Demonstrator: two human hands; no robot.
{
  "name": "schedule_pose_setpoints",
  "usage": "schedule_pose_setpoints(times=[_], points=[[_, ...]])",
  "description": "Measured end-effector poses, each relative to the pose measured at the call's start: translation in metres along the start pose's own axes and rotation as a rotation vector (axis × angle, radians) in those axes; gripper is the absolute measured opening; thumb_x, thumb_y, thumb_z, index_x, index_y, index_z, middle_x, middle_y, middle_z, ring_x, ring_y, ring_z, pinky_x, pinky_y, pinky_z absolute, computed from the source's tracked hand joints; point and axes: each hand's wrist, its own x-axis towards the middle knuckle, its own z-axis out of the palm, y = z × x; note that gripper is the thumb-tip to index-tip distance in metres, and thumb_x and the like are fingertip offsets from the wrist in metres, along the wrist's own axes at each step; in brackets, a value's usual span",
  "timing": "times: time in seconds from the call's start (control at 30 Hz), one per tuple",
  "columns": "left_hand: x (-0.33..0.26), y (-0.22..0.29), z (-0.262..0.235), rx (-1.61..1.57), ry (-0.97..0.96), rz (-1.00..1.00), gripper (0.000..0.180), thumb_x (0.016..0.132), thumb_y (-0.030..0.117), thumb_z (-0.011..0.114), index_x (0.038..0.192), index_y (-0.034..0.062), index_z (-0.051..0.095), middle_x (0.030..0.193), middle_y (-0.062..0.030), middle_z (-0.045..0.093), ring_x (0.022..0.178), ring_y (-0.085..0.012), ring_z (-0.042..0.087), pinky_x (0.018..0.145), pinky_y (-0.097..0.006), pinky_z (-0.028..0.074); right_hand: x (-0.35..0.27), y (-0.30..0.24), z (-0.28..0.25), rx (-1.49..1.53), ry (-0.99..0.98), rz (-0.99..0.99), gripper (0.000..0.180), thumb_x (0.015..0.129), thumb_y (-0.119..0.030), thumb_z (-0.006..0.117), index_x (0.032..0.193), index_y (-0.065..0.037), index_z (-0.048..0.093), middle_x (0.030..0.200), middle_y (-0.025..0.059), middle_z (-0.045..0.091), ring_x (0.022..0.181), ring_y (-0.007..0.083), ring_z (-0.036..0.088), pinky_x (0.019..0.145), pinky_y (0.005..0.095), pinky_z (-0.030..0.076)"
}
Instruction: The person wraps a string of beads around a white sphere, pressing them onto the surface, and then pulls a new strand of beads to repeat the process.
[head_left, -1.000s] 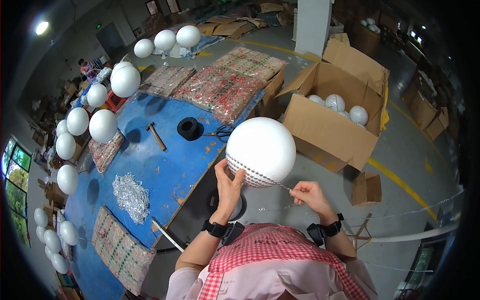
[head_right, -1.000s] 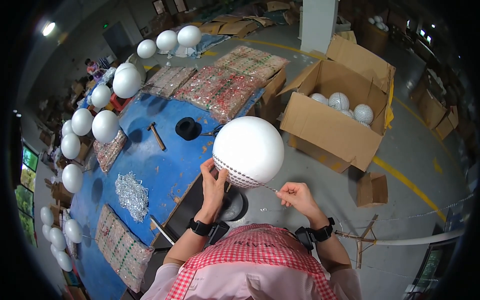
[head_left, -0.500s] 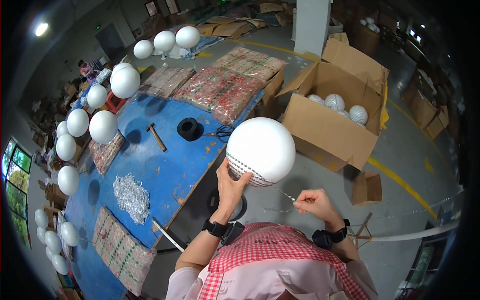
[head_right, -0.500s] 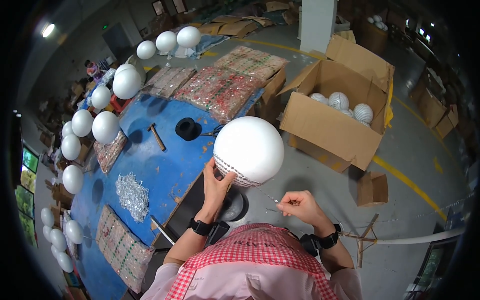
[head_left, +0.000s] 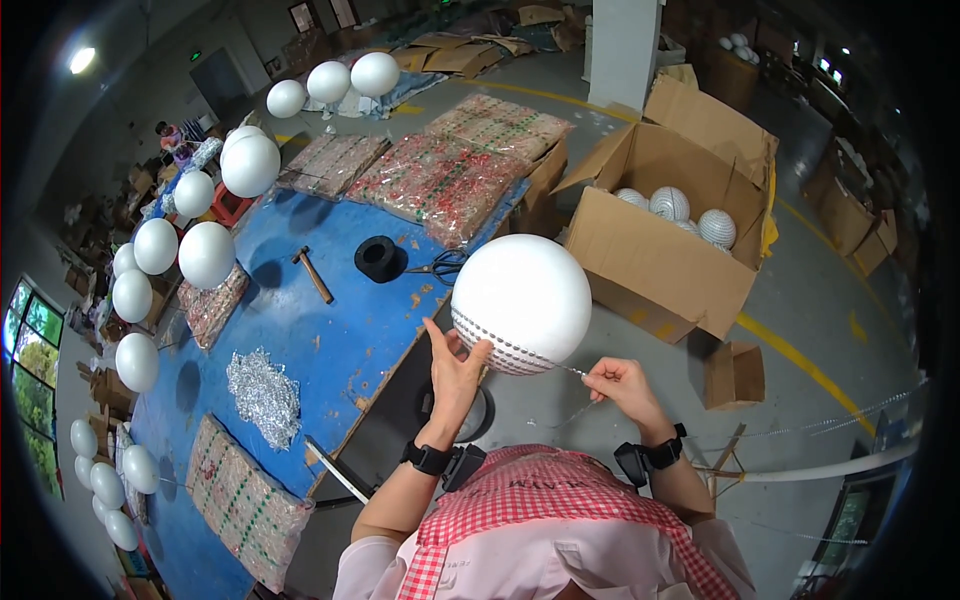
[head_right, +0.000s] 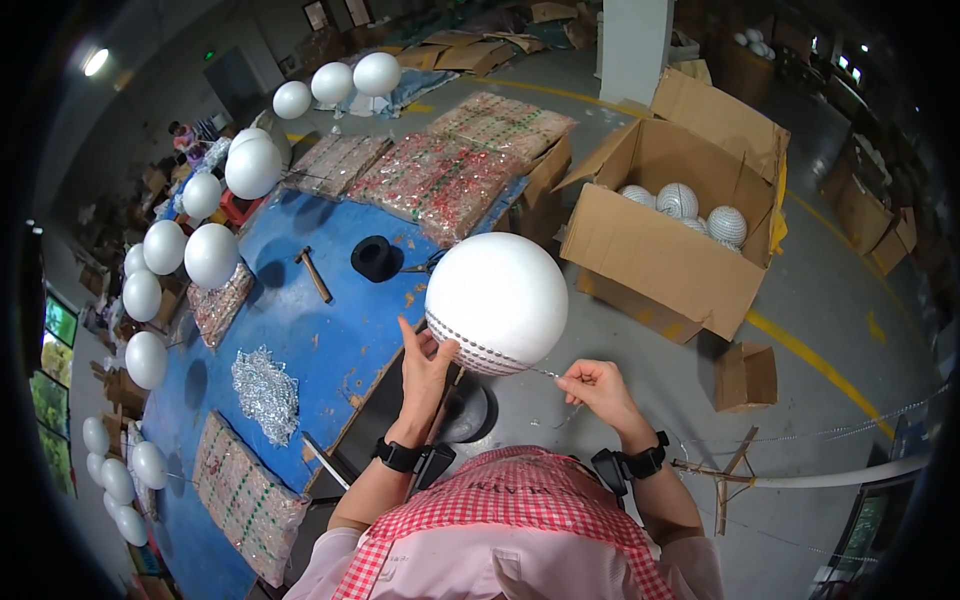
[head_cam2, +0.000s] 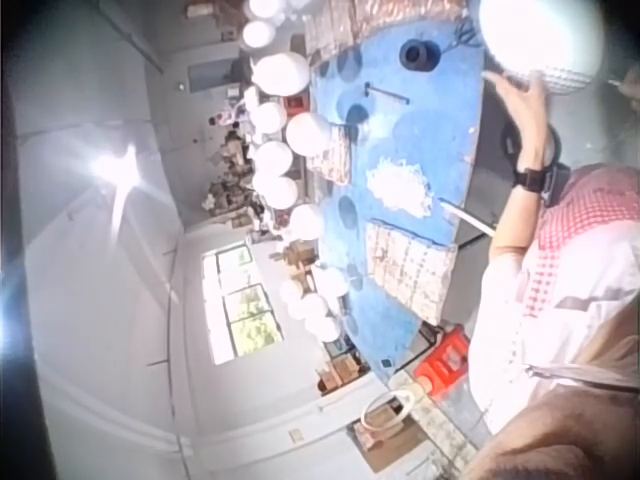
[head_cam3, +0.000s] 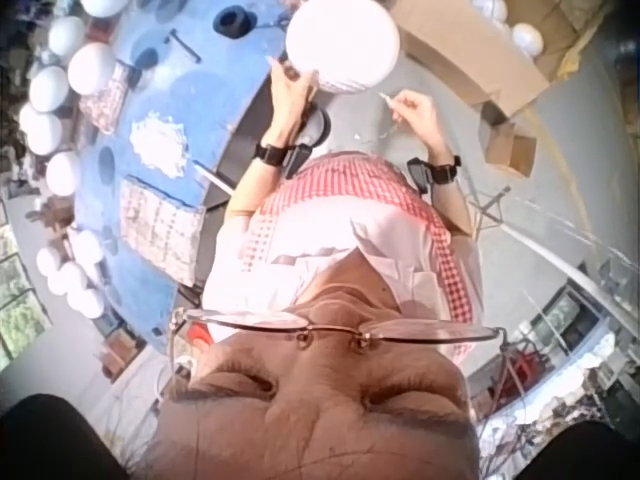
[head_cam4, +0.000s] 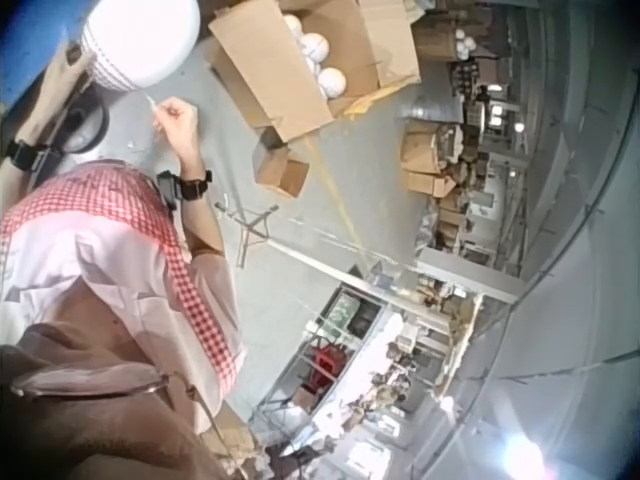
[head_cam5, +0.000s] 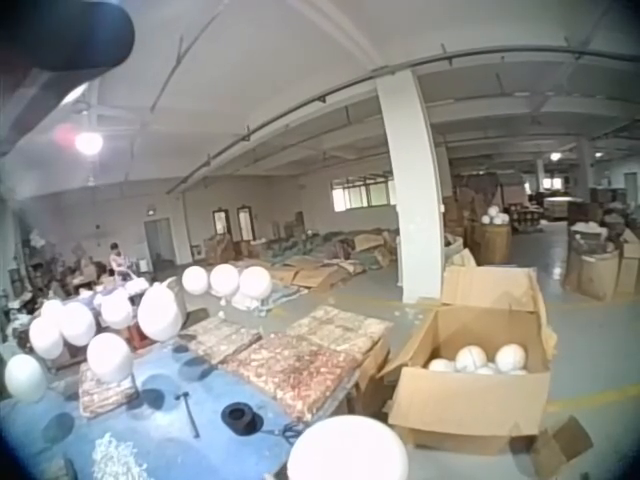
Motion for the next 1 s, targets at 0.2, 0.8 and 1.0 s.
schedule_pose_setpoints(times=[0.2, 0.8, 1.0], points=[[0.005, 0.004, -0.007, -0.247, -0.096, -0.102, 0.068, 0.085, 0.024, 0.065, 0.135, 0.0001, 0.025, 0.130, -0.0278, 0.041, 0.118, -0.0290, 0.048, 0.099, -0.038, 0.039, 0.006, 0.006, 0.000, 0.023, -0.006, 0.002, 0.014, 0.085, -0.015, 0.067, 0.080, -0.003, 0.063, 0.066, -0.0006, 0.061, 0.059, 0.0044, 0.056, 0.053, 0.0181, 0.044], [0.004, -0.003, -0.003, -0.139, -0.039, -0.070, 0.079, 0.087, 0.028, 0.064, 0.143, -0.0015, 0.016, 0.132, -0.0241, 0.037, 0.120, -0.0296, 0.045, 0.097, -0.038, 0.041, -0.015, -0.018, -0.004, 0.045, -0.014, 0.010, 0.009, 0.084, -0.009, 0.067, 0.080, -0.001, 0.064, 0.066, 0.0010, 0.062, 0.059, 0.0058, 0.057, 0.054, 0.0190, 0.046], [0.003, 0.000, -0.004, -0.208, 0.011, -0.067, 0.052, 0.094, 0.024, 0.052, 0.133, -0.0012, 0.028, 0.128, -0.0239, 0.044, 0.119, -0.0292, 0.047, 0.096, -0.037, 0.040, -0.013, -0.009, -0.012, -0.003, -0.015, 0.015, 0.010, 0.084, -0.010, 0.067, 0.079, -0.001, 0.063, 0.067, 0.0008, 0.062, 0.060, 0.0054, 0.057, 0.055, 0.0192, 0.046]])
